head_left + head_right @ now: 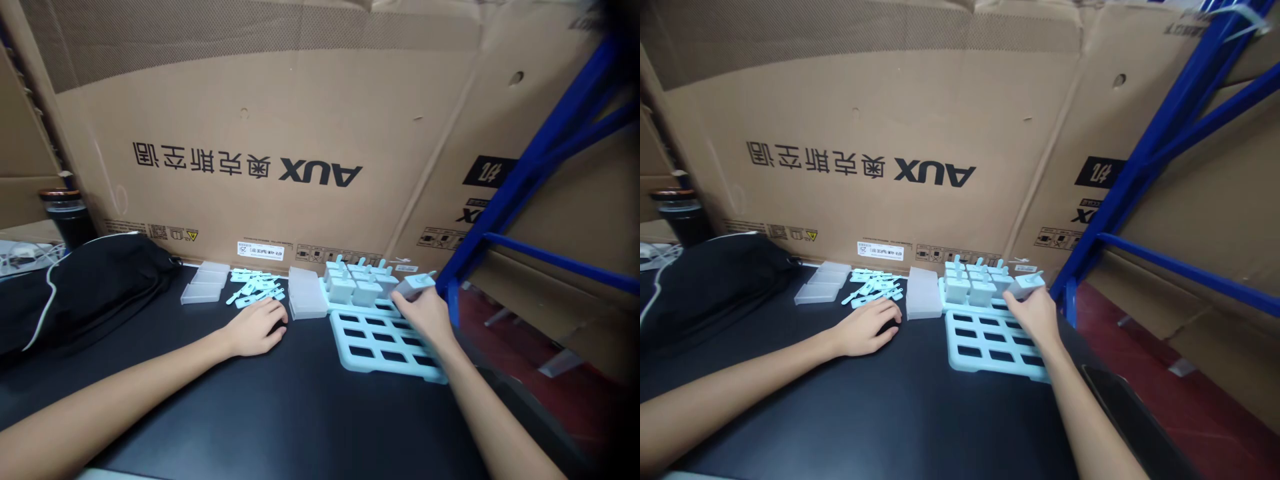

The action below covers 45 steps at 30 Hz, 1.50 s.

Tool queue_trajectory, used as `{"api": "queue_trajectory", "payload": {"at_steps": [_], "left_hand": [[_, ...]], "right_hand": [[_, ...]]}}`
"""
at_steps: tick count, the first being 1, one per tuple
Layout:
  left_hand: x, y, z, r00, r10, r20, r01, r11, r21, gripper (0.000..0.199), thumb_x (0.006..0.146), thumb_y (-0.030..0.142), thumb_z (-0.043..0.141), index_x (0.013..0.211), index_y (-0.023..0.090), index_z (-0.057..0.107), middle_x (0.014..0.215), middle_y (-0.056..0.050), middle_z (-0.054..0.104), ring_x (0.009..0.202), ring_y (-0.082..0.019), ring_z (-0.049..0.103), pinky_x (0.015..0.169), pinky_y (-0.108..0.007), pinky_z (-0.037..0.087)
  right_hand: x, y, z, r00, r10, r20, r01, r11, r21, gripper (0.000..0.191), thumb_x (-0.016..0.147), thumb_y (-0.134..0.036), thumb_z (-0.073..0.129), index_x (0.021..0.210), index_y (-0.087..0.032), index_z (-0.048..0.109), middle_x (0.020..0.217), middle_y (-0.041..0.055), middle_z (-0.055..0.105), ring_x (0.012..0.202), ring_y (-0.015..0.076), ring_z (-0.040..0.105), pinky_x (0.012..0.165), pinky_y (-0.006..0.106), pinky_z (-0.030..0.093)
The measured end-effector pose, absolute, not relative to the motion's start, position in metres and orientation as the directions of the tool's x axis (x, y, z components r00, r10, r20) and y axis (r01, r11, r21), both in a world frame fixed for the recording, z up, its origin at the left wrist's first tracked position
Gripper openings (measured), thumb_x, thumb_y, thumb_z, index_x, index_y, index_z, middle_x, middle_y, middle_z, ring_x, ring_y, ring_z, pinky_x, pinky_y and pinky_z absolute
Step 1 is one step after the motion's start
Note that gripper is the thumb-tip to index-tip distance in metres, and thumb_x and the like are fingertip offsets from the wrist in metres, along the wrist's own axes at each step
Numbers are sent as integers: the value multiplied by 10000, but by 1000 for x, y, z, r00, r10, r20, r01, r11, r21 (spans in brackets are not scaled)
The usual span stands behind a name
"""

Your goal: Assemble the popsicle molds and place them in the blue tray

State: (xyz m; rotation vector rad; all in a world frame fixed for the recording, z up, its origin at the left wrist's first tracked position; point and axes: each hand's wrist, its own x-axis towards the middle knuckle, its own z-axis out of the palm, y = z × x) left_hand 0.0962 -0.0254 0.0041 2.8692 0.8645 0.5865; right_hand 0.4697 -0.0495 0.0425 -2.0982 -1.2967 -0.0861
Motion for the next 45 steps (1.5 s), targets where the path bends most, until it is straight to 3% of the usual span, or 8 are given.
{"api": "queue_trajectory", "payload": {"at_steps": [4, 9, 17, 21, 28, 32, 37, 45], "left_hand": [[96, -25, 3, 761, 557, 333, 524, -830, 192, 133, 933, 267, 472, 1022, 212, 555, 1031, -47, 614, 1004, -228, 550, 898, -367, 455], [96, -24, 3, 728, 586, 356, 556, -808, 192, 116, 926, 255, 466, 997, 211, 546, 1010, -53, 600, 992, -233, 544, 879, -375, 455], [96, -25, 3, 715, 600, 359, 586, -794, 162, 109, 920, 244, 469, 989, 210, 546, 1003, -54, 602, 984, -237, 543, 873, -383, 446], [97, -24, 3, 724, 588, 362, 576, -803, 153, 111, 923, 242, 467, 992, 210, 548, 994, -50, 608, 982, -234, 546, 876, -379, 444], [96, -24, 3, 737, 577, 353, 568, -811, 140, 107, 920, 236, 468, 973, 203, 554, 979, -50, 607, 965, -231, 546, 861, -374, 452], [97, -25, 2, 743, 566, 357, 568, -815, 111, 101, 921, 237, 466, 962, 201, 552, 970, -47, 602, 956, -229, 545, 856, -376, 456], [89, -28, 2, 740, 559, 374, 580, -812, 63, 92, 920, 232, 465, 954, 200, 544, 965, -50, 598, 941, -227, 548, 867, -386, 455], [56, -28, -1, 659, 633, 406, 661, -745, 88, 99, 907, 236, 475, 968, 200, 543, 1075, -71, 583, 1036, -253, 519, 909, -415, 445]], "right_hand": [[462, -53, 48, 545, 694, 471, 798, -255, -546, 577, 747, -548, 523, 1123, -133, 386, 1094, 250, 617, 1023, 376, 619, 821, 421, 484], [451, -56, 47, 478, 675, 562, 798, -65, -599, 515, 738, -501, 561, 1078, -200, 318, 942, 127, 598, 841, 302, 617, 741, 421, 490], [428, -69, 57, 354, 637, 684, 807, 161, -568, 646, 784, -649, 576, 1225, -229, 360, 1218, 145, 566, 1081, 314, 589, 876, 442, 470], [416, -78, 60, 302, 701, 647, 831, 139, -538, 618, 792, -662, 565, 1240, -259, 426, 1200, 114, 611, 1014, 303, 617, 825, 420, 482], [375, -76, 78, 81, 767, 637, 932, 169, -321, 550, 792, -622, 579, 1205, -270, 492, 1089, 79, 677, 887, 273, 648, 738, 372, 470], [326, -43, 103, -223, 798, 560, 961, 277, -13, 510, 808, -614, 541, 1157, -243, 534, 1056, 85, 692, 904, 279, 643, 672, 333, 432], [262, 18, 118, -486, 839, 245, 853, 394, 342, 530, 783, -550, 567, 1171, -189, 562, 1083, 137, 699, 889, 295, 660, 641, 328, 425], [241, 47, 128, -492, 864, 111, 792, 390, 470, 658, 730, -613, 578, 1225, -181, 618, 1040, 169, 705, 937, 350, 663, 681, 382, 450]]}}
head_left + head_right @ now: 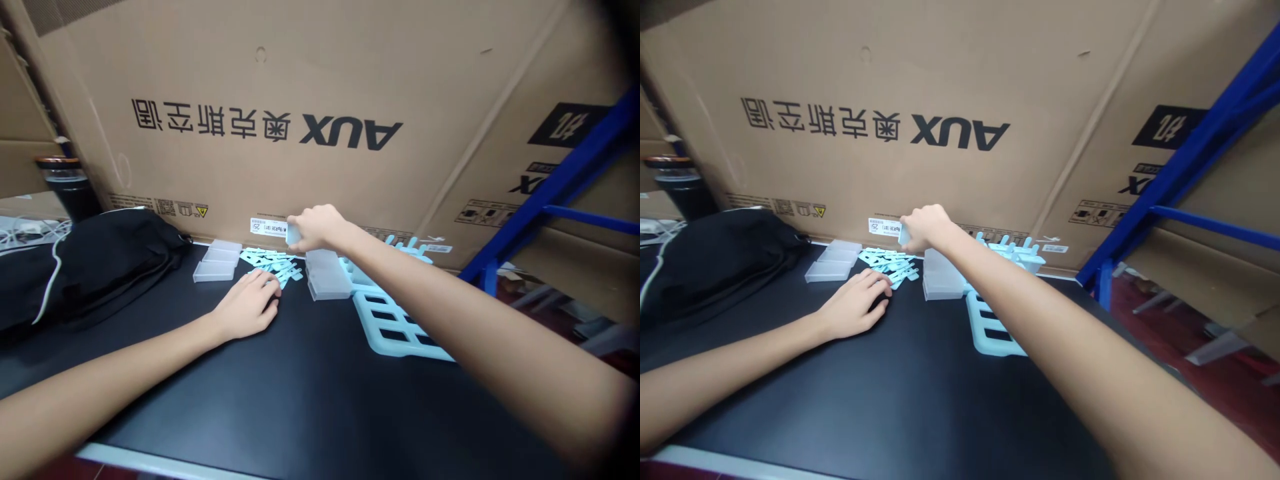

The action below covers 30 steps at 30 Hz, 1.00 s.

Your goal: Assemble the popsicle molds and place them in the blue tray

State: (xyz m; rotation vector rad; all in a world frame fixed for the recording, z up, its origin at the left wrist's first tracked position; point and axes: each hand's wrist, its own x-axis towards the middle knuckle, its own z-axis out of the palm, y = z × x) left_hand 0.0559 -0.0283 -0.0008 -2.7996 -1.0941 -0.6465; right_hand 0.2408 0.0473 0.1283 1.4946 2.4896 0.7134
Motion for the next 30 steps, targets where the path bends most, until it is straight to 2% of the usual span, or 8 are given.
{"api": "queue_trajectory", "payload": {"at_steps": [6, 9, 12, 16, 20, 22, 26, 30], "left_hand": [[58, -26, -2, 654, 646, 394, 670, -736, 98, 108, 897, 240, 480, 968, 202, 552, 1095, -76, 580, 1048, -255, 522, 936, -420, 444], [60, -26, -2, 654, 650, 386, 671, -735, 100, 106, 897, 241, 478, 964, 200, 550, 1080, -73, 583, 1037, -253, 520, 936, -420, 445], [60, -25, -2, 662, 649, 375, 667, -739, 101, 112, 896, 241, 478, 969, 198, 552, 1067, -74, 582, 1029, -252, 517, 937, -424, 444], [59, -24, -4, 662, 647, 380, 658, -743, 118, 119, 896, 245, 476, 970, 200, 558, 1057, -79, 580, 1025, -255, 515, 938, -434, 443], [59, -24, -5, 661, 644, 386, 654, -746, 124, 134, 904, 247, 470, 987, 199, 564, 1057, -81, 577, 1041, -257, 514, 945, -435, 440], [59, -25, -5, 660, 645, 386, 657, -744, 121, 141, 909, 247, 466, 996, 197, 565, 1058, -82, 576, 1047, -257, 514, 948, -433, 439], [59, -25, -4, 663, 642, 384, 655, -746, 117, 148, 912, 244, 462, 1005, 198, 568, 1062, -82, 573, 1054, -255, 514, 946, -423, 443], [59, -26, -3, 666, 644, 377, 656, -746, 117, 155, 910, 235, 457, 1007, 194, 571, 1052, -84, 571, 1044, -256, 513, 938, -426, 447]], "right_hand": [[227, 61, 120, -455, 889, 57, 808, 385, 446, 648, 714, -604, 589, 1233, -220, 644, 1071, 160, 701, 988, 347, 653, 747, 402, 463], [222, 66, 118, -439, 898, 4, 829, 404, 388, 756, 695, -632, 624, 1349, -260, 563, 1167, 151, 672, 1051, 358, 630, 815, 445, 463], [232, 67, 123, -403, 914, -35, 875, 396, 279, 881, 664, -659, 660, 1401, -206, 492, 1209, 163, 640, 1043, 350, 624, 810, 445, 486], [265, 72, 127, -392, 913, -110, 868, 407, 286, 646, 710, -591, 637, 1201, -173, 626, 1152, 147, 629, 906, 292, 640, 714, 417, 522], [298, 79, 121, -437, 899, -28, 811, 407, 421, 470, 668, -521, 694, 985, -175, 704, 1119, 167, 605, 1049, 371, 571, 867, 547, 466], [309, 80, 119, -454, 891, -13, 800, 414, 435, 428, 667, -519, 698, 924, -178, 711, 1108, 178, 606, 1123, 407, 514, 921, 607, 409], [322, 82, 117, -511, 854, -96, 789, 510, 343, 443, 758, -508, 621, 1039, -173, 691, 1149, 168, 619, 1144, 370, 501, 880, 512, 463], [326, 86, 110, -566, 821, -78, 777, 563, 282, 516, 789, -417, 609, 1232, -153, 615, 1214, 146, 628, 1126, 303, 555, 904, 425, 472]]}}
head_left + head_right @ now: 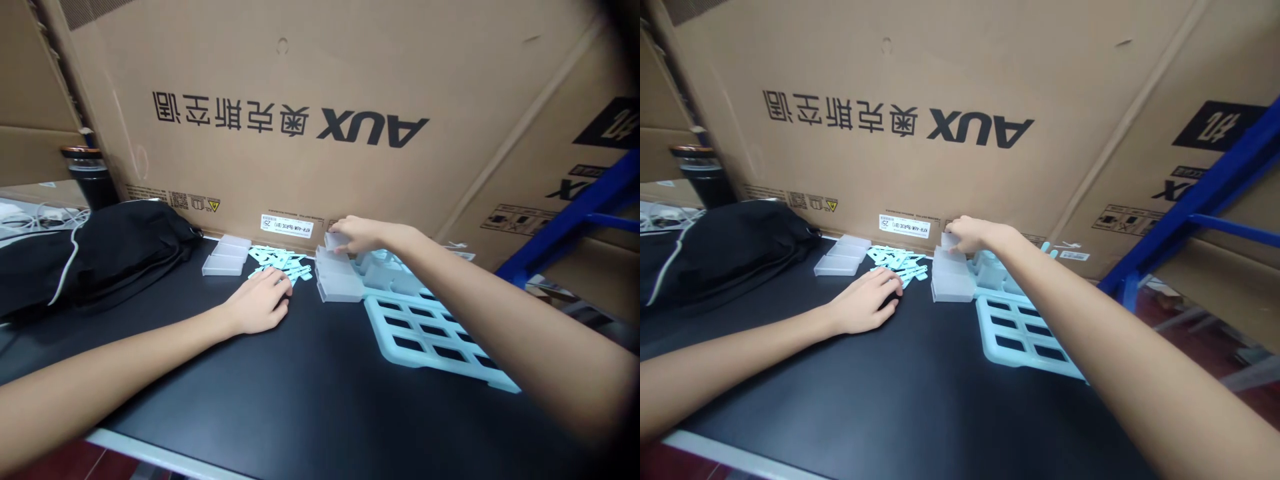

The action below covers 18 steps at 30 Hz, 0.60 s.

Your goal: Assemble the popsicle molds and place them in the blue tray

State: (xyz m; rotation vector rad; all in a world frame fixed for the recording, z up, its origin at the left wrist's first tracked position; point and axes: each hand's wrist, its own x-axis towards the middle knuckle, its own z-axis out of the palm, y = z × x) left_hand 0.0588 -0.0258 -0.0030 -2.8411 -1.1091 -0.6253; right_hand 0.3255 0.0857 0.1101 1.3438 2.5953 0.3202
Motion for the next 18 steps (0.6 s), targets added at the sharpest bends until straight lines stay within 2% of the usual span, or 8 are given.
{"api": "queue_trajectory", "payload": {"at_steps": [4, 9, 12, 15, 18], "left_hand": [[59, -26, -2, 671, 641, 372, 645, -752, 133, 153, 911, 231, 452, 1000, 194, 571, 1047, -85, 576, 1031, -258, 513, 929, -434, 448], [59, -26, -2, 683, 631, 369, 635, -762, 127, 157, 913, 219, 440, 1000, 193, 569, 1039, -81, 579, 1036, -256, 510, 927, -430, 445], [59, -26, -2, 687, 622, 376, 628, -768, 122, 159, 911, 216, 440, 999, 195, 571, 1040, -82, 579, 1040, -259, 511, 926, -430, 445], [59, -26, -1, 693, 615, 375, 624, -773, 114, 158, 908, 210, 441, 998, 195, 571, 1034, -83, 584, 1046, -261, 512, 929, -432, 444], [59, -26, -1, 698, 611, 372, 627, -773, 95, 151, 908, 210, 444, 993, 192, 567, 1035, -83, 584, 1048, -260, 514, 936, -429, 440]], "right_hand": [[326, 85, 98, -574, 818, -49, 796, 570, 204, 548, 813, -414, 586, 1297, -157, 566, 1232, 134, 638, 1082, 279, 607, 886, 401, 480], [329, 86, 82, -562, 825, -57, 796, 558, 232, 474, 797, -353, 605, 1225, -151, 613, 1181, 130, 660, 1023, 266, 625, 853, 380, 482], [331, 83, 83, -589, 808, -15, 789, 579, 207, 438, 788, -325, 600, 1188, -149, 628, 1157, 132, 652, 1000, 258, 620, 854, 380, 481], [336, 63, 100, -638, 757, 139, 769, 618, 163, 383, 834, -358, 539, 1138, -147, 636, 1137, 139, 634, 1031, 262, 599, 881, 394, 477], [350, 21, 124, -565, 683, 463, 806, 576, 134, 366, 888, -399, 466, 1127, -170, 621, 1118, 144, 622, 1043, 266, 586, 898, 416, 470]]}}
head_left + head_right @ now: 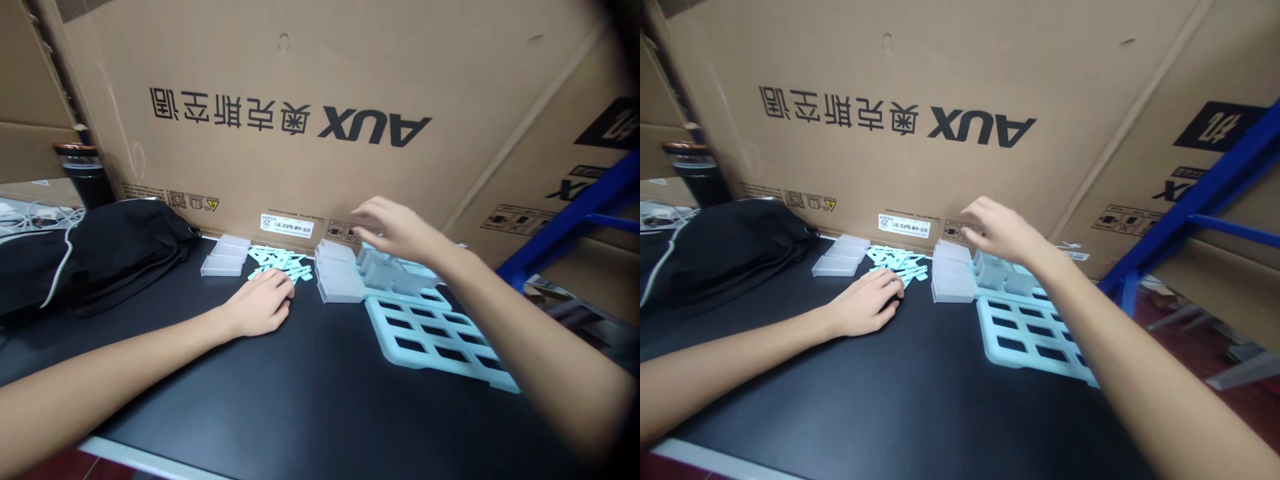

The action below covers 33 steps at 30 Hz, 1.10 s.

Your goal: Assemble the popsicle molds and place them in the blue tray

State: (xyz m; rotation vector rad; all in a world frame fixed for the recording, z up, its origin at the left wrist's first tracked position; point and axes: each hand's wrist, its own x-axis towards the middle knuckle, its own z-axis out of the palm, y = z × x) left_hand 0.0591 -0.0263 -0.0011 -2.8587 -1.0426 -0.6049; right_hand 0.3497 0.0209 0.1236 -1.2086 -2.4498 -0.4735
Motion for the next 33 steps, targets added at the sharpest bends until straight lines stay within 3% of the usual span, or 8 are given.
{"api": "queue_trajectory", "payload": {"at_steps": [3, 5, 7, 9, 13, 19, 24, 33], "left_hand": [[60, -27, -1, 708, 591, 387, 620, -782, 60, 147, 911, 216, 443, 990, 188, 565, 1045, -86, 578, 1055, -261, 512, 947, -427, 431], [60, -28, -1, 716, 572, 400, 610, -792, 42, 140, 907, 213, 448, 982, 189, 565, 1045, -86, 577, 1058, -263, 512, 952, -427, 424], [61, -29, -1, 723, 558, 406, 601, -799, 28, 132, 899, 207, 458, 976, 191, 565, 1043, -85, 578, 1056, -263, 515, 953, -427, 421], [61, -29, 0, 727, 554, 406, 599, -801, 21, 131, 894, 206, 465, 978, 192, 564, 1040, -85, 580, 1049, -262, 520, 941, -424, 426], [62, -28, 1, 729, 551, 406, 600, -800, 10, 135, 905, 212, 451, 986, 197, 559, 1037, -82, 580, 1047, -257, 522, 934, -416, 430], [63, -28, 4, 753, 545, 368, 591, -807, -15, 134, 914, 204, 437, 992, 198, 545, 1032, -72, 579, 1046, -248, 524, 935, -397, 431], [63, -28, 4, 765, 531, 364, 578, -815, -27, 130, 912, 202, 447, 996, 197, 546, 1033, -76, 580, 1049, -251, 523, 930, -397, 436], [62, -27, 3, 777, 514, 362, 567, -822, -50, 132, 912, 205, 449, 989, 187, 555, 1024, -76, 576, 1020, -245, 527, 907, -381, 442]], "right_hand": [[375, -29, 126, -267, 582, 768, 915, 402, 14, 304, 903, -435, 453, 1090, -253, 609, 1034, 122, 626, 952, 255, 602, 868, 419, 478], [395, -52, 109, 66, 519, 852, 957, 208, -201, 274, 902, -499, 415, 1030, -332, 591, 956, 90, 620, 878, 267, 605, 837, 460, 488], [415, -61, 84, 293, 576, 763, 894, 117, -432, 275, 863, -563, 449, 974, -333, 551, 857, 77, 612, 823, 286, 619, 784, 479, 501], [430, -56, 58, 338, 738, 584, 838, 48, -544, 312, 784, -606, 548, 925, -329, 514, 787, 67, 620, 762, 289, 630, 747, 469, 500], [434, -36, 28, 319, 843, 434, 861, -66, -504, 557, 646, -709, 605, 932, -243, 496, 764, 54, 600, 696, 274, 621, 686, 436, 490], [423, -32, 15, 308, 877, 369, 873, -106, -477, 908, 628, -716, 640, 1256, -140, 325, 862, 88, 611, 758, 275, 633, 679, 387, 495], [426, -32, 14, 330, 902, 279, 893, -203, -402, 935, 624, -718, 638, 1272, -114, 339, 1009, 188, 641, 962, 376, 631, 758, 430, 499], [414, -35, 18, 355, 893, 278, 915, -272, -298, 869, 710, -694, 561, 1270, -64, 350, 1058, 252, 647, 1003, 390, 638, 768, 402, 489]]}}
